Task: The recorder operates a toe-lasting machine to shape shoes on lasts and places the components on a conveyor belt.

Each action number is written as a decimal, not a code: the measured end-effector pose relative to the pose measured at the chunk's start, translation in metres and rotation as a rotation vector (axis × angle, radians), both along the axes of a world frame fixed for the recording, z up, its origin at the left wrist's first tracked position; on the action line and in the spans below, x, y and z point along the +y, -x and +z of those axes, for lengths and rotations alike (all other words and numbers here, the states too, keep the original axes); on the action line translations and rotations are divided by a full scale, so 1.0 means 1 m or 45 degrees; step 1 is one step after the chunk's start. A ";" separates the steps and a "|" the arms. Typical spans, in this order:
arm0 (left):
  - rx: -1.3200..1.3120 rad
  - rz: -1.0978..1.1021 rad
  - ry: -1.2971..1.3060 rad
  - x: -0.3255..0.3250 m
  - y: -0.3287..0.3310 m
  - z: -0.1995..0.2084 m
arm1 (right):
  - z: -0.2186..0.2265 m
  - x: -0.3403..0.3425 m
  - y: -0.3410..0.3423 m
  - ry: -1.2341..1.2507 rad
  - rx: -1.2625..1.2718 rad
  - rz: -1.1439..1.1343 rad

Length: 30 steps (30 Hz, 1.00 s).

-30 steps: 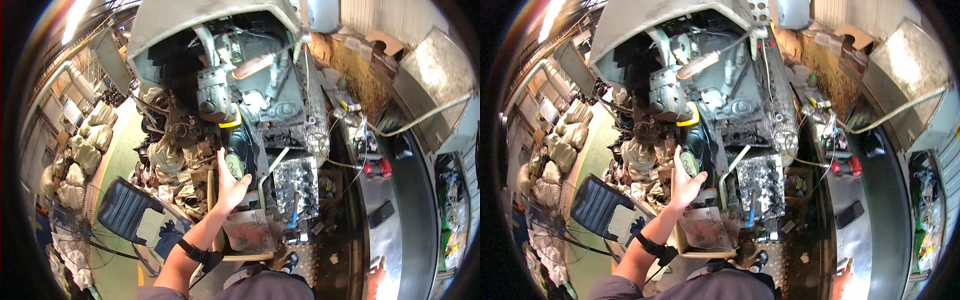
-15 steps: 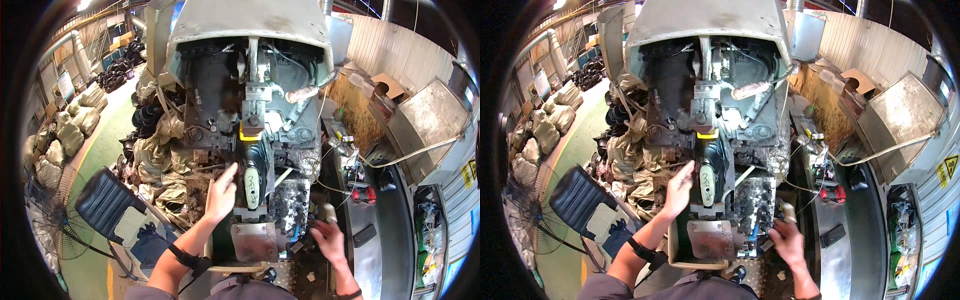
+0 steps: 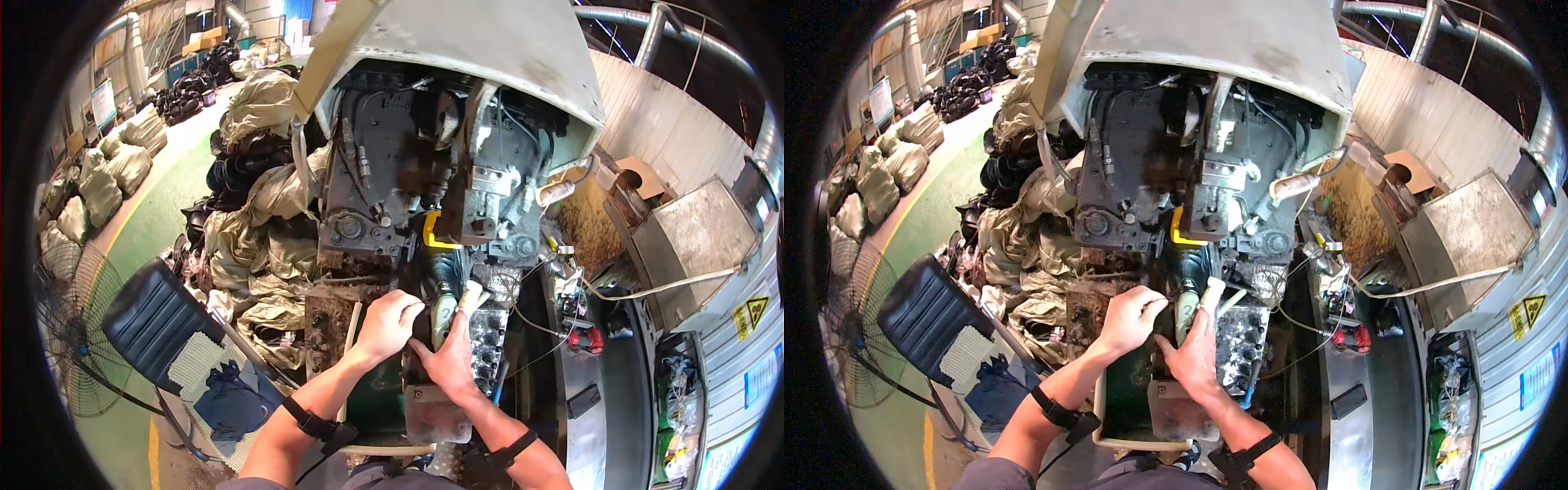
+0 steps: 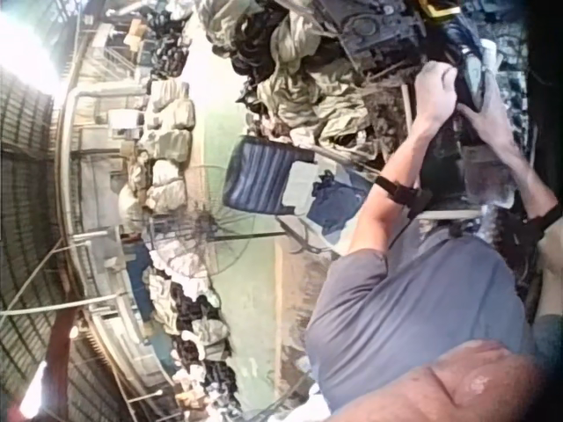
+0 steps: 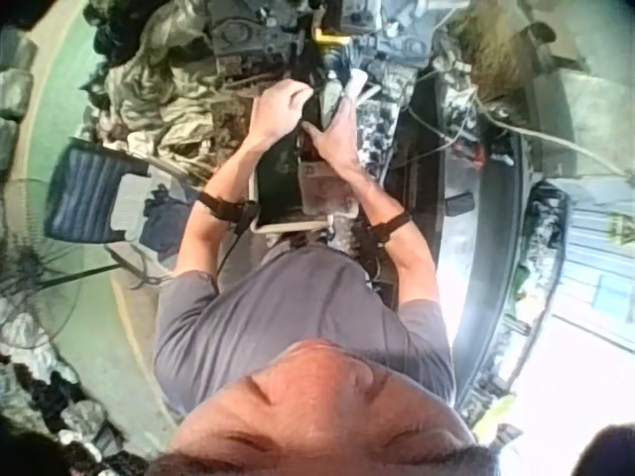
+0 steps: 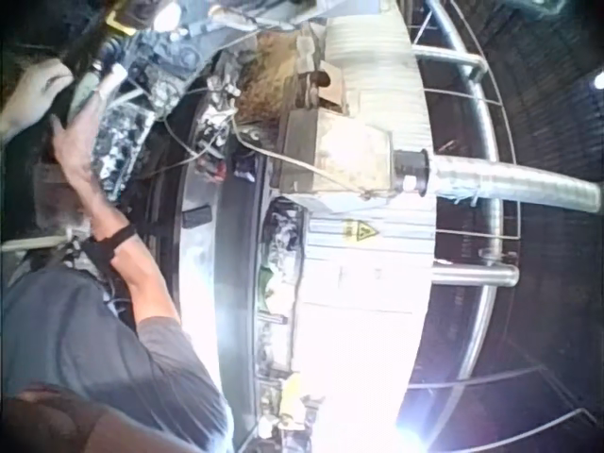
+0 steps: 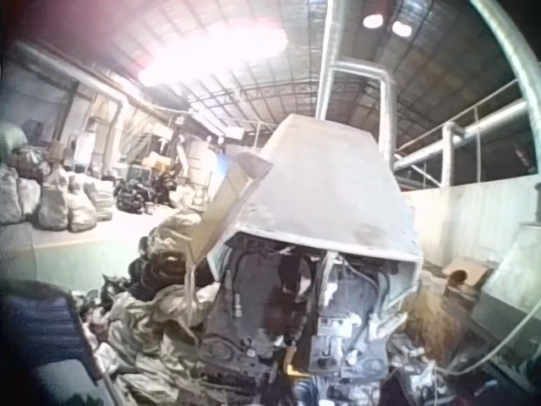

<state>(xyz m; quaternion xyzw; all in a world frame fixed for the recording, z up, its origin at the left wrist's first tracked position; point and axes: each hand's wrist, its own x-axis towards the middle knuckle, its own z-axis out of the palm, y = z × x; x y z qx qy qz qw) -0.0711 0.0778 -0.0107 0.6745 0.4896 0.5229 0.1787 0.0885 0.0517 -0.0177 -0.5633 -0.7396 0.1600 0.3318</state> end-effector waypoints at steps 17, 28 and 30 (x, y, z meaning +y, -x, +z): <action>-1.524 -0.387 0.604 -0.029 0.001 0.059 | 0.086 -0.085 -0.088 0.512 0.743 0.315; -1.533 -0.711 0.688 -0.106 -0.123 0.072 | 0.008 -0.242 -0.192 -0.276 0.426 0.099; -1.455 -0.632 0.958 -0.102 -0.156 0.065 | 0.010 -0.259 -0.214 -0.064 0.497 0.020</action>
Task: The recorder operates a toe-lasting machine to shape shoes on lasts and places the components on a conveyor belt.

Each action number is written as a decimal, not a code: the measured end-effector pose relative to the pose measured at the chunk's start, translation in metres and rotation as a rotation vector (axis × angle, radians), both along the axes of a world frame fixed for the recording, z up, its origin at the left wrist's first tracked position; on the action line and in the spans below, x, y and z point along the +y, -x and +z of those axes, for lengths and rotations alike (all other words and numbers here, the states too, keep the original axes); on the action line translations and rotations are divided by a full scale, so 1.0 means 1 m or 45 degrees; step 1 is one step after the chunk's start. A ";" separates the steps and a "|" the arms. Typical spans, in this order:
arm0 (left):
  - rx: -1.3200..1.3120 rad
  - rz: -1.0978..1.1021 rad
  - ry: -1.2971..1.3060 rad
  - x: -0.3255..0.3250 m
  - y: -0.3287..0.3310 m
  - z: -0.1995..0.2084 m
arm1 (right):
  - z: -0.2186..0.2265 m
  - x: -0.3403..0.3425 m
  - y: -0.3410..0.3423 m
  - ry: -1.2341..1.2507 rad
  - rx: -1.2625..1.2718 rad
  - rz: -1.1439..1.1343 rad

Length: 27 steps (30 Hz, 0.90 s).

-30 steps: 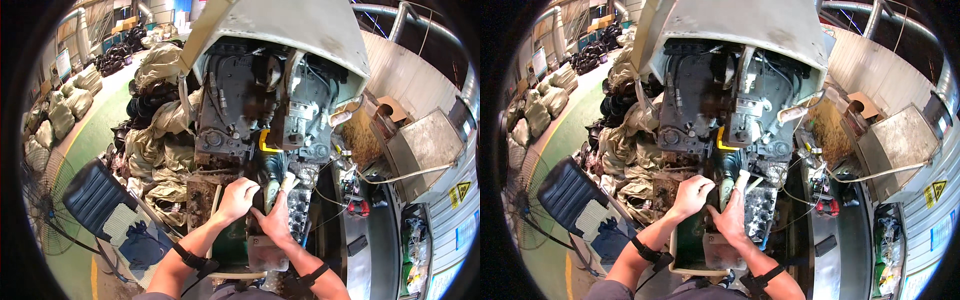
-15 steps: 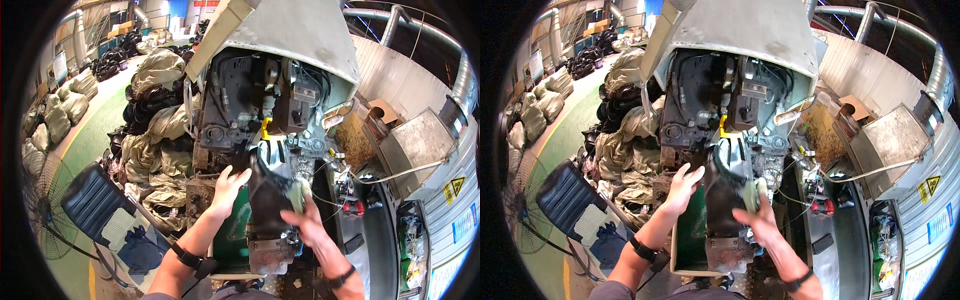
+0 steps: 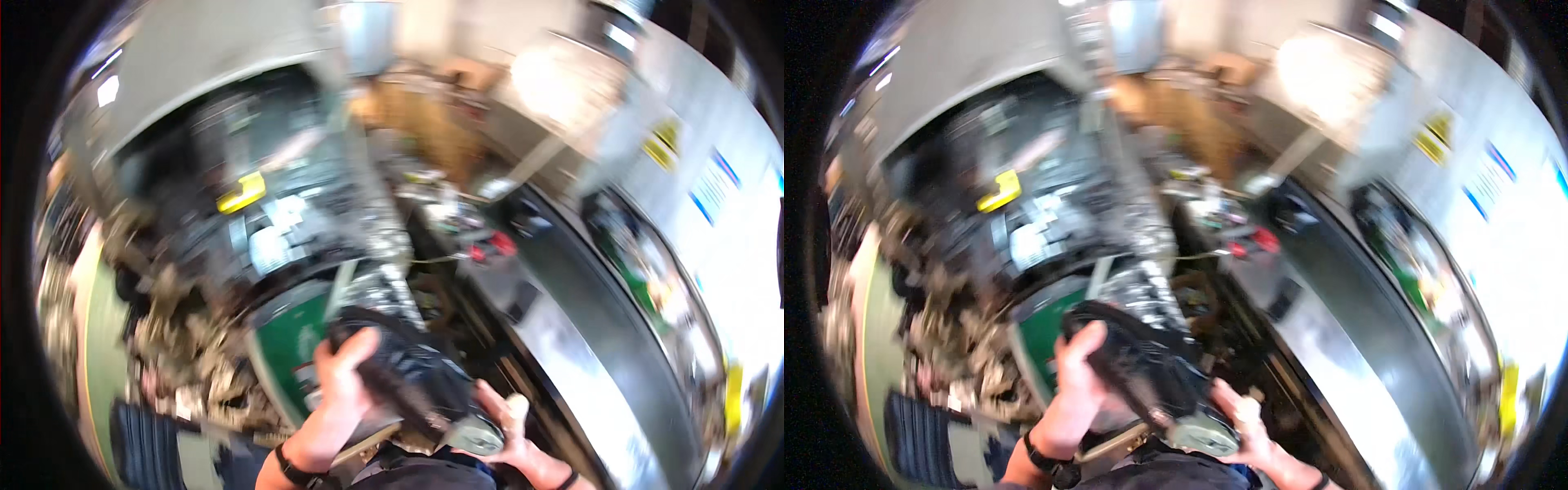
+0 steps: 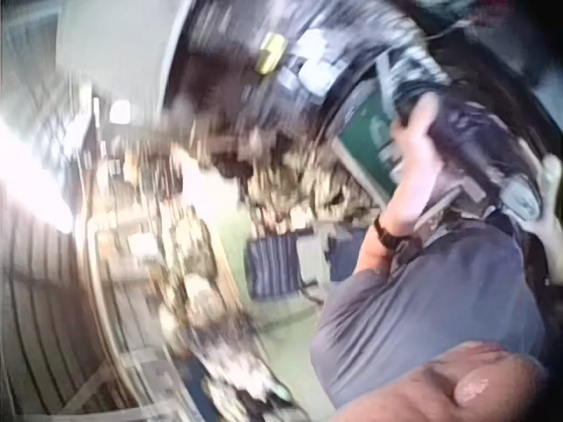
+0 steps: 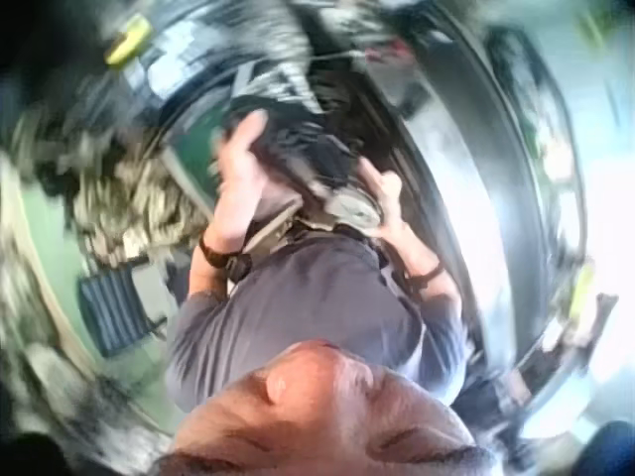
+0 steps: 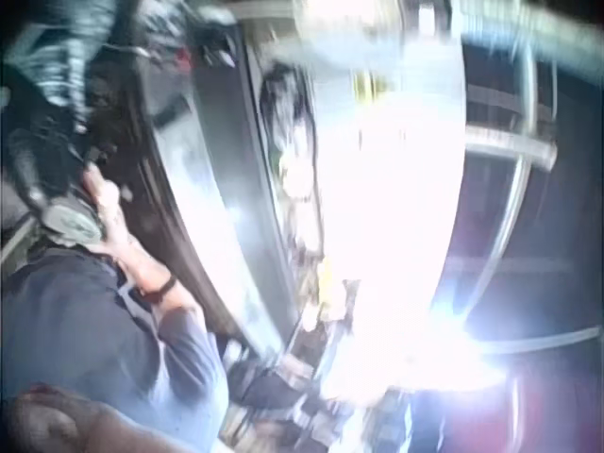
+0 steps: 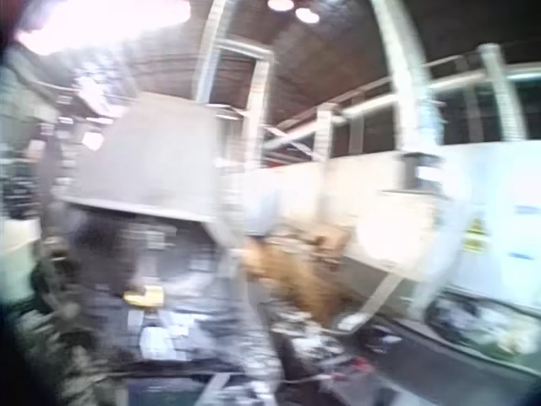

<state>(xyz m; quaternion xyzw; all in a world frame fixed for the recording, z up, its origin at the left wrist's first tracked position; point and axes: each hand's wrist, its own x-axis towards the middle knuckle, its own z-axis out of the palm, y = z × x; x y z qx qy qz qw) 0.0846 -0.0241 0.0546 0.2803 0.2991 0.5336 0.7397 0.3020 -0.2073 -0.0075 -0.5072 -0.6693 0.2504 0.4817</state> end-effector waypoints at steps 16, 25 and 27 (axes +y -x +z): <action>0.979 -1.027 -0.036 -0.005 -0.259 -0.179 | -0.166 -0.283 -0.369 -0.539 1.636 -1.837; 1.233 -1.003 0.074 -0.008 -0.246 -0.212 | -0.253 -0.354 -0.456 -0.594 1.222 5.149; 1.347 -0.905 0.122 -0.004 -0.246 -0.223 | -0.248 -0.253 -0.445 0.411 -0.288 5.755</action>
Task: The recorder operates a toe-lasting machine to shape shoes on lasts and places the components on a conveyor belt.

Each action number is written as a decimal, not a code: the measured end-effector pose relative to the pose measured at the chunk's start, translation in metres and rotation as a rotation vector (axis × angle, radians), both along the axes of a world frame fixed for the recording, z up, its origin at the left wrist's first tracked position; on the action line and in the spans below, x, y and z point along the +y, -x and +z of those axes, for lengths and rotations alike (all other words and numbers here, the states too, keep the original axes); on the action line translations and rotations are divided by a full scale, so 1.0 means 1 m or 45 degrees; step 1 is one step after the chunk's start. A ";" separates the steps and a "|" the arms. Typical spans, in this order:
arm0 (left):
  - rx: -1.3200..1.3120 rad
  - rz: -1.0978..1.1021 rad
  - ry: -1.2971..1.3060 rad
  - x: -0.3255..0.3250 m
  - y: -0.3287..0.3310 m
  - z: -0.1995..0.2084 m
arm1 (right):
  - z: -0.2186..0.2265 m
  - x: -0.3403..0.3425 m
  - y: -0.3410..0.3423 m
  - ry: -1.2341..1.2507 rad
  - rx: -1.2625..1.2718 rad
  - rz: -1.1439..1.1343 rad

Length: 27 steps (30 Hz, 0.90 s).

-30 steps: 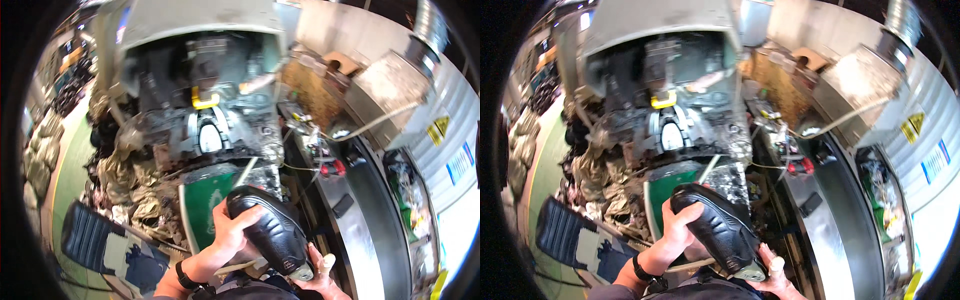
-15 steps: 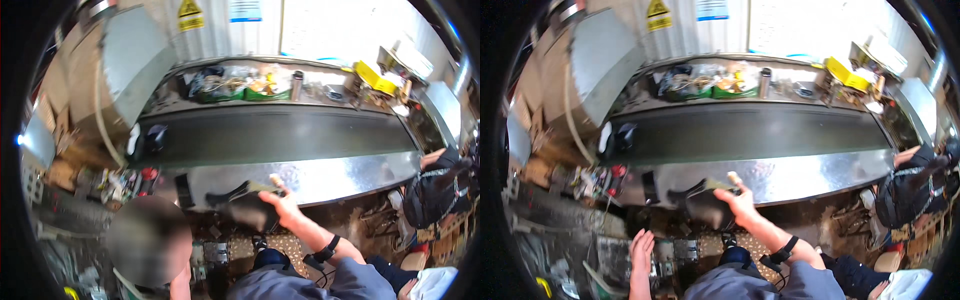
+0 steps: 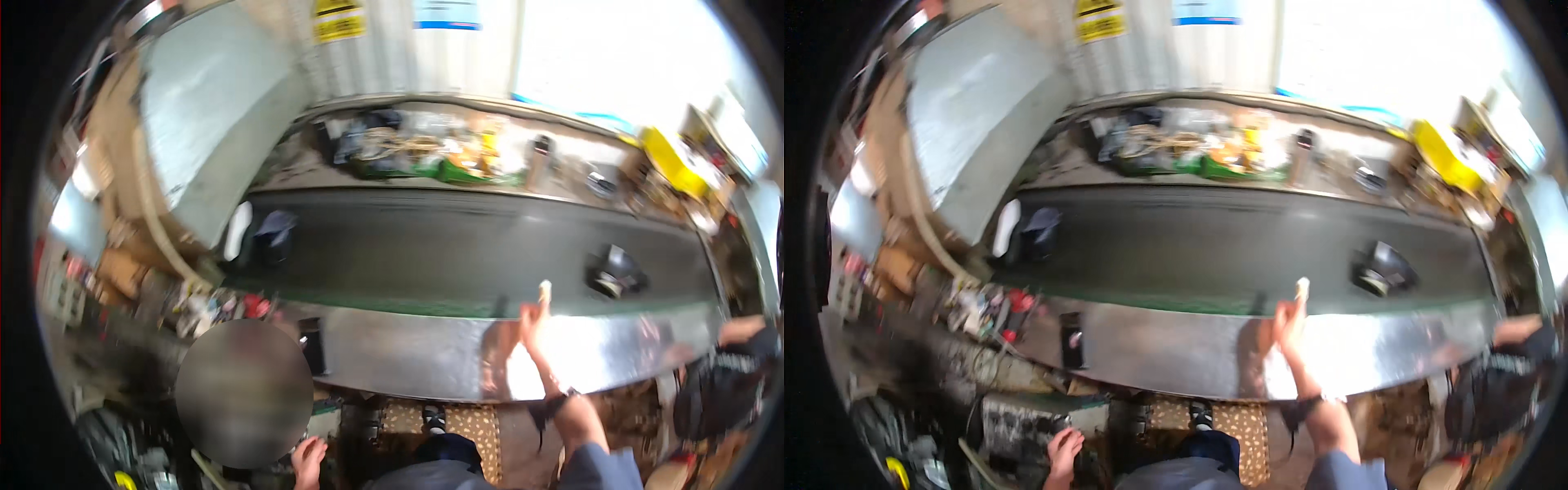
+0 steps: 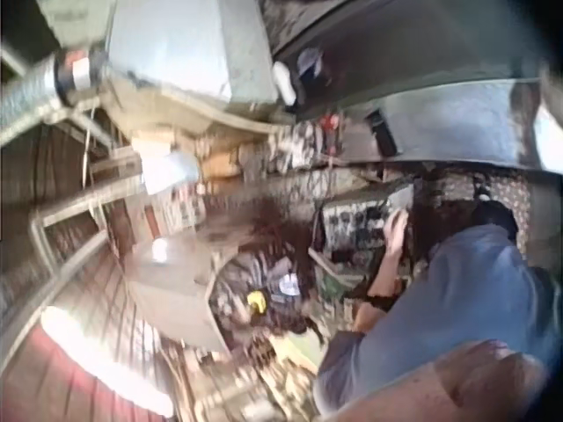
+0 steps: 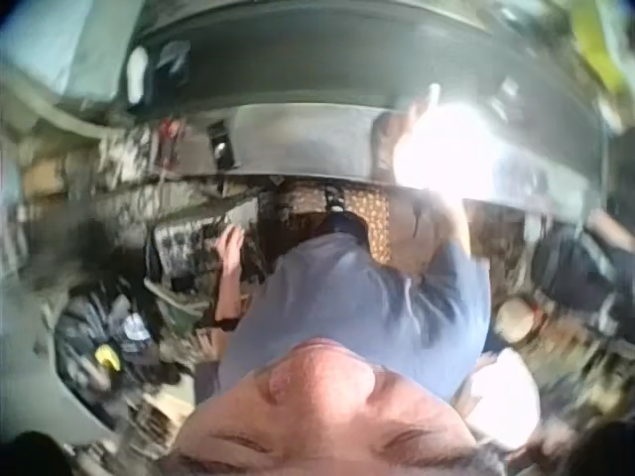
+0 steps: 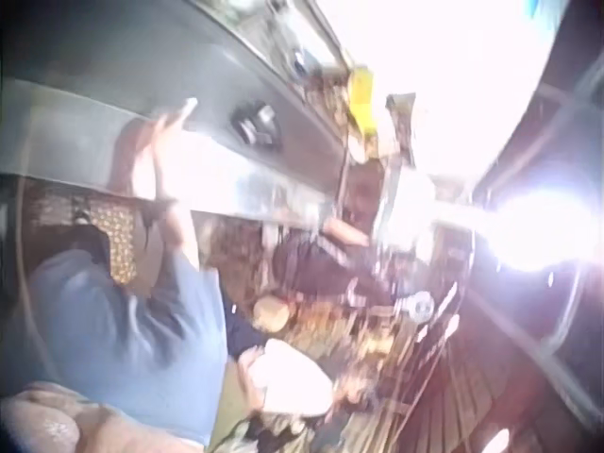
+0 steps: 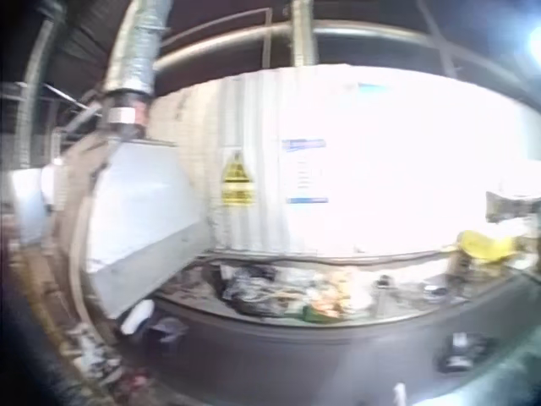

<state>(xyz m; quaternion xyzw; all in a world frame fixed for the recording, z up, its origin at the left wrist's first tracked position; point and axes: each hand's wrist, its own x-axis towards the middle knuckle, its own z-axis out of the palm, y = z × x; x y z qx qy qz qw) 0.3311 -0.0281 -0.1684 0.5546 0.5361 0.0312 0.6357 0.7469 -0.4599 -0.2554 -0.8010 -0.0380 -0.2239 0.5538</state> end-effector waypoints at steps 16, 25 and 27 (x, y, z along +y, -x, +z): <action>0.214 -0.943 -1.367 0.239 -0.413 0.003 | 0.053 0.141 0.082 0.263 0.667 0.762; -0.577 -1.832 -1.239 0.277 -0.512 0.061 | 0.131 0.224 0.027 -0.395 1.240 0.608; -0.421 -1.570 -0.677 0.280 -0.519 0.063 | 0.144 0.253 0.023 -0.605 1.387 0.574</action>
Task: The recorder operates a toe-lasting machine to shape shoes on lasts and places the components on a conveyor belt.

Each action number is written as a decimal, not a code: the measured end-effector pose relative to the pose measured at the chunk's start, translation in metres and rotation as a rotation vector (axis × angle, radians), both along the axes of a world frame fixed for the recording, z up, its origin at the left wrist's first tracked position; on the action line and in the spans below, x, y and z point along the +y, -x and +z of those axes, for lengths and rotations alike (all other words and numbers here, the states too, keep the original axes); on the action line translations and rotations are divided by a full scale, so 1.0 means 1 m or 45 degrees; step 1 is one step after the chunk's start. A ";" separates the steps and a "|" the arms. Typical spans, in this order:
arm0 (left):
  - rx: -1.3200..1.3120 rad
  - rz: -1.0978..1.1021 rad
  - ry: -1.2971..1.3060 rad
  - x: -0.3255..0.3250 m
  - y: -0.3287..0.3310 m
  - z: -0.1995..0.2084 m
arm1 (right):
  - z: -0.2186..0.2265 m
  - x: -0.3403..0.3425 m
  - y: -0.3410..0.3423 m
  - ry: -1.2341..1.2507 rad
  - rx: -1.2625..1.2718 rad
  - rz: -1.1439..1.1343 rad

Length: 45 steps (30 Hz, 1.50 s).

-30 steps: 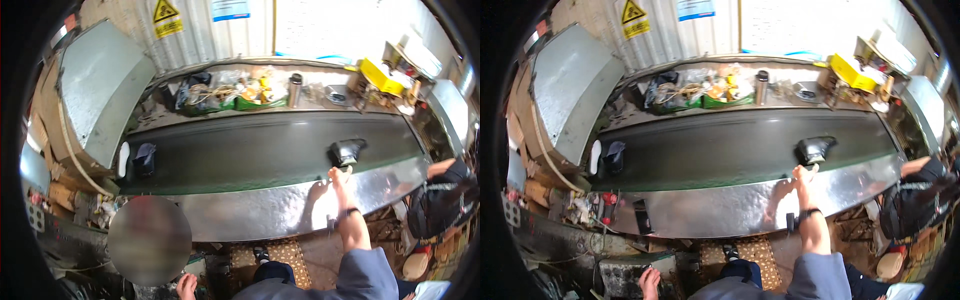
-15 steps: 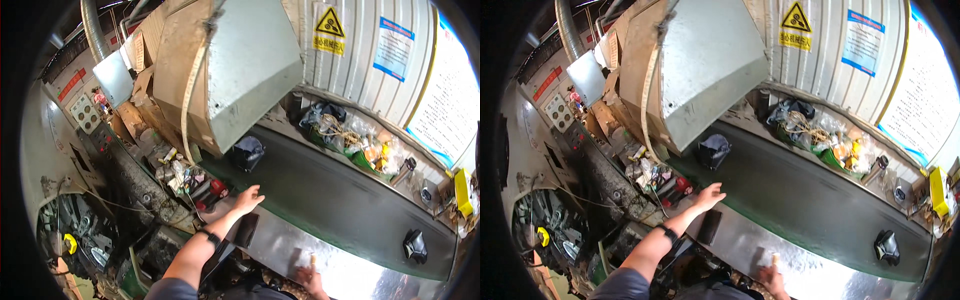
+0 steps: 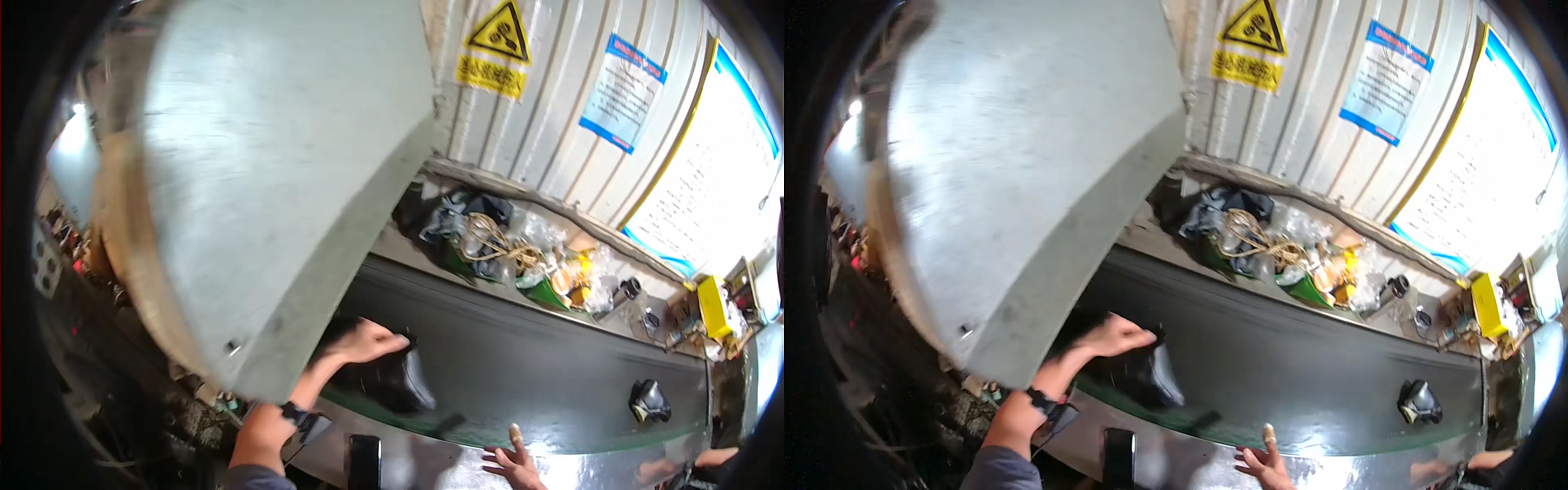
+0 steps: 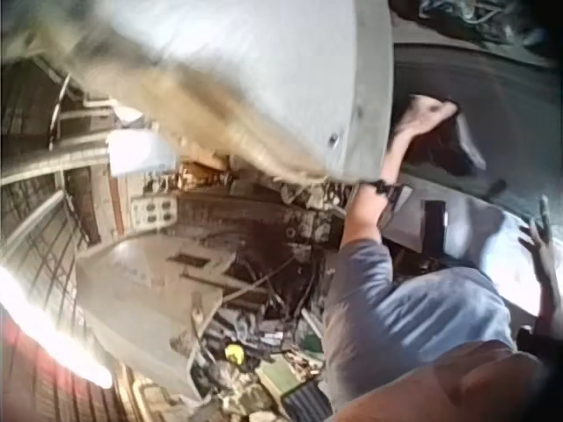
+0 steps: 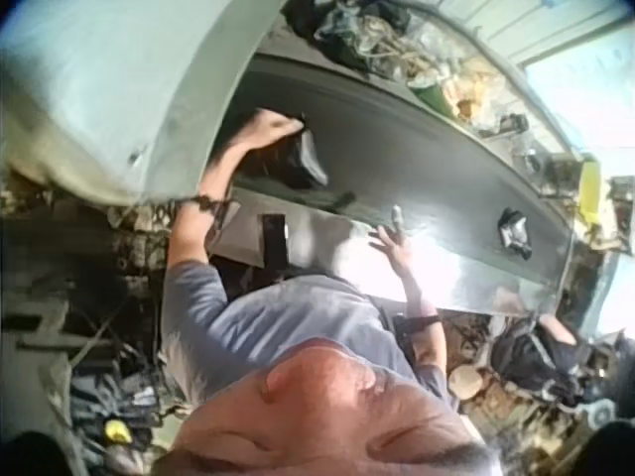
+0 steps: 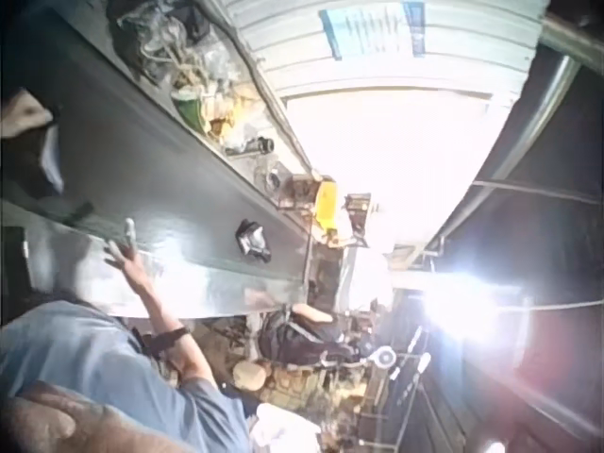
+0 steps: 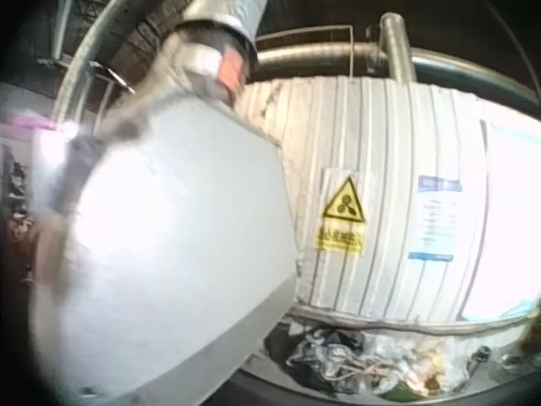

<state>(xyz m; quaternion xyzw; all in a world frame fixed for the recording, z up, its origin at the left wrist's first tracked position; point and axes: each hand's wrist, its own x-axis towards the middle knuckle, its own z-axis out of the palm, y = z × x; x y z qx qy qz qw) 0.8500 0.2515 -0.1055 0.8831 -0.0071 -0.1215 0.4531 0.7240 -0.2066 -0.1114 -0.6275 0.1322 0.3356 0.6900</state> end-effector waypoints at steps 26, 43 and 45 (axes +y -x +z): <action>-0.796 0.220 -1.009 -0.059 0.150 -0.015 | -0.037 -0.118 0.081 -0.488 0.207 -0.608; 0.853 0.744 1.666 -0.314 0.196 -0.048 | 0.014 -0.178 0.150 0.557 -1.441 0.215; 1.084 0.737 1.398 -0.289 0.180 -0.052 | -0.001 -0.157 0.179 0.758 -1.387 0.515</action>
